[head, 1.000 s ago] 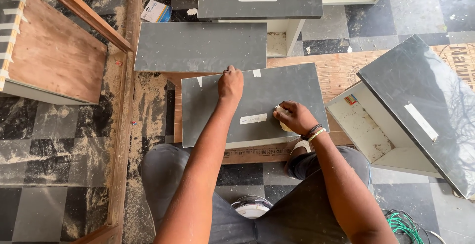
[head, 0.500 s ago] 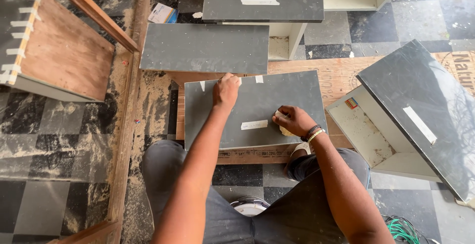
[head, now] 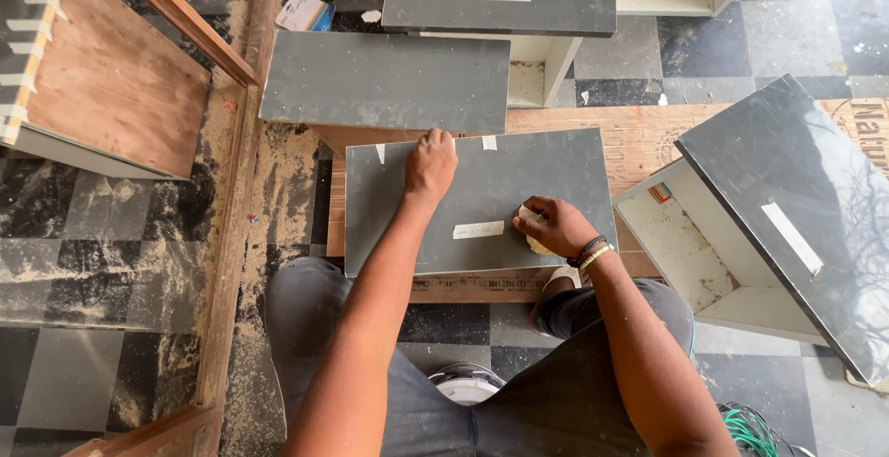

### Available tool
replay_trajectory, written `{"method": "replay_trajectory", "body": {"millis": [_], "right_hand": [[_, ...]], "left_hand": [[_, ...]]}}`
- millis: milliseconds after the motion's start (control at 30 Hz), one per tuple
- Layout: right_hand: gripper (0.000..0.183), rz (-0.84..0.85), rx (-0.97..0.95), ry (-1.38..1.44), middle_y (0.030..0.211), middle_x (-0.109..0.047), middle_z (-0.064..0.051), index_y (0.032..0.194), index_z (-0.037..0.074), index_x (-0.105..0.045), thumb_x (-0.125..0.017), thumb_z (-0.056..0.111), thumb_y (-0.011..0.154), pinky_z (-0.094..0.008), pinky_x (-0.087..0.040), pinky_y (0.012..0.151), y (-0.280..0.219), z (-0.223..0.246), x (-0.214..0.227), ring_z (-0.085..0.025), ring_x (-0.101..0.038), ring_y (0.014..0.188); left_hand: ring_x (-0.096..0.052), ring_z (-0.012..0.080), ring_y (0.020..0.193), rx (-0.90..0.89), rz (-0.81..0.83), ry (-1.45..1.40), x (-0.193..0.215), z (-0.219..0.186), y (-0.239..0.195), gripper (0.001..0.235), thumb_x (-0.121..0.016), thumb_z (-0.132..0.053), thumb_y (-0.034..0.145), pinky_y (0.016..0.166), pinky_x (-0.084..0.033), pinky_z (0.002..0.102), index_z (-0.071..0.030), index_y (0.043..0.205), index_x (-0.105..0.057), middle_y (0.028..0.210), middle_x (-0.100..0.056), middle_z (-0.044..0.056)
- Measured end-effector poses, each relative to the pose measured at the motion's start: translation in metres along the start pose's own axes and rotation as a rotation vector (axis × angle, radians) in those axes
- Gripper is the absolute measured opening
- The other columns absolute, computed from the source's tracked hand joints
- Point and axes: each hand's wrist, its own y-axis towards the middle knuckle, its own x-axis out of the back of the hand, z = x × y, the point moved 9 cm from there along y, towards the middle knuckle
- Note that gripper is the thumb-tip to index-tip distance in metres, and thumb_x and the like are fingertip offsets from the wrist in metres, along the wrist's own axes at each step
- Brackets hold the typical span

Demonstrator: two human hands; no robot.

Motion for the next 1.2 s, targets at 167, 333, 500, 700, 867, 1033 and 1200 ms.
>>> {"method": "replay_trajectory", "body": {"millis": [167, 333, 500, 700, 867, 1033, 1200], "right_hand": [[0.041, 0.018, -0.029, -0.043, 0.093, -0.076, -0.013, 0.109, 0.006, -0.073, -0.072, 0.041, 0.088, -0.036, -0.056, 0.077, 0.0, 0.001, 0.001, -0.023, -0.072, 0.083], [0.038, 0.033, -0.02, 0.015, 0.092, -0.077, -0.013, 0.105, 0.004, -0.073, -0.072, 0.039, 0.089, -0.036, -0.057, 0.077, 0.002, 0.004, 0.003, -0.022, -0.071, 0.083], [0.036, 0.088, 0.003, -0.019, 0.089, -0.075, -0.014, 0.106, 0.005, -0.072, -0.072, 0.037, 0.09, -0.036, -0.056, 0.076, 0.002, 0.009, 0.001, -0.023, -0.07, 0.08], [0.034, 0.085, -0.008, -0.033, 0.087, -0.075, -0.013, 0.104, 0.006, -0.073, -0.07, 0.038, 0.089, -0.036, -0.056, 0.075, -0.001, 0.014, 0.002, -0.025, -0.071, 0.078], [0.033, 0.085, 0.033, -0.006, 0.09, -0.075, -0.012, 0.103, 0.006, -0.073, -0.071, 0.037, 0.089, -0.036, -0.057, 0.076, -0.001, 0.01, 0.002, -0.024, -0.072, 0.081], [0.034, 0.079, 0.044, -0.005, 0.092, -0.074, -0.012, 0.105, 0.006, -0.072, -0.072, 0.037, 0.089, -0.036, -0.056, 0.077, -0.003, 0.009, 0.002, -0.023, -0.071, 0.082], [0.035, 0.064, 0.092, 0.0, 0.093, -0.075, -0.012, 0.106, 0.007, -0.072, -0.072, 0.037, 0.088, -0.035, -0.057, 0.077, -0.007, 0.012, 0.002, -0.023, -0.073, 0.084]], "left_hand": [[-0.069, 0.0313, 0.085, 0.283, -0.035, -0.294, 0.018, 0.03, 0.005, 0.015, -0.061, -0.022, 0.097, 0.071, -0.057, 0.043, -0.008, 0.092, -0.064, 0.099, -0.069, 0.011], [-0.07, 0.0309, 0.09, 0.449, -0.202, -0.555, 0.04, 0.036, 0.004, 0.014, -0.06, -0.025, 0.098, 0.075, -0.054, 0.044, -0.013, 0.095, -0.066, 0.099, -0.072, 0.007], [-0.063, 0.0368, 0.102, 0.211, -0.63, -0.374, 0.132, 0.01, -0.011, 0.029, -0.067, -0.026, 0.091, 0.096, -0.041, 0.046, -0.004, 0.11, -0.064, 0.104, -0.069, 0.013], [-0.065, 0.0298, 0.079, 0.279, -0.109, -0.454, 0.055, 0.018, 0.005, 0.029, -0.064, -0.033, 0.098, 0.086, -0.044, 0.044, -0.009, 0.084, -0.072, 0.075, -0.071, 0.009], [-0.065, 0.0324, 0.078, 0.394, 0.017, -0.437, 0.04, 0.027, 0.011, 0.037, -0.062, -0.037, 0.099, 0.084, -0.045, 0.044, -0.008, 0.078, -0.071, 0.073, -0.07, 0.01], [-0.066, 0.033, 0.08, 0.424, -0.063, -0.393, 0.041, 0.03, 0.007, 0.037, -0.063, -0.036, 0.097, 0.09, -0.046, 0.044, -0.006, 0.076, -0.07, 0.072, -0.07, 0.012], [-0.067, 0.0307, 0.091, 0.574, -0.343, -0.692, 0.033, 0.055, -0.006, 0.021, -0.056, -0.022, 0.093, 0.085, -0.05, 0.04, -0.008, 0.092, -0.072, 0.097, -0.074, 0.01]]}}
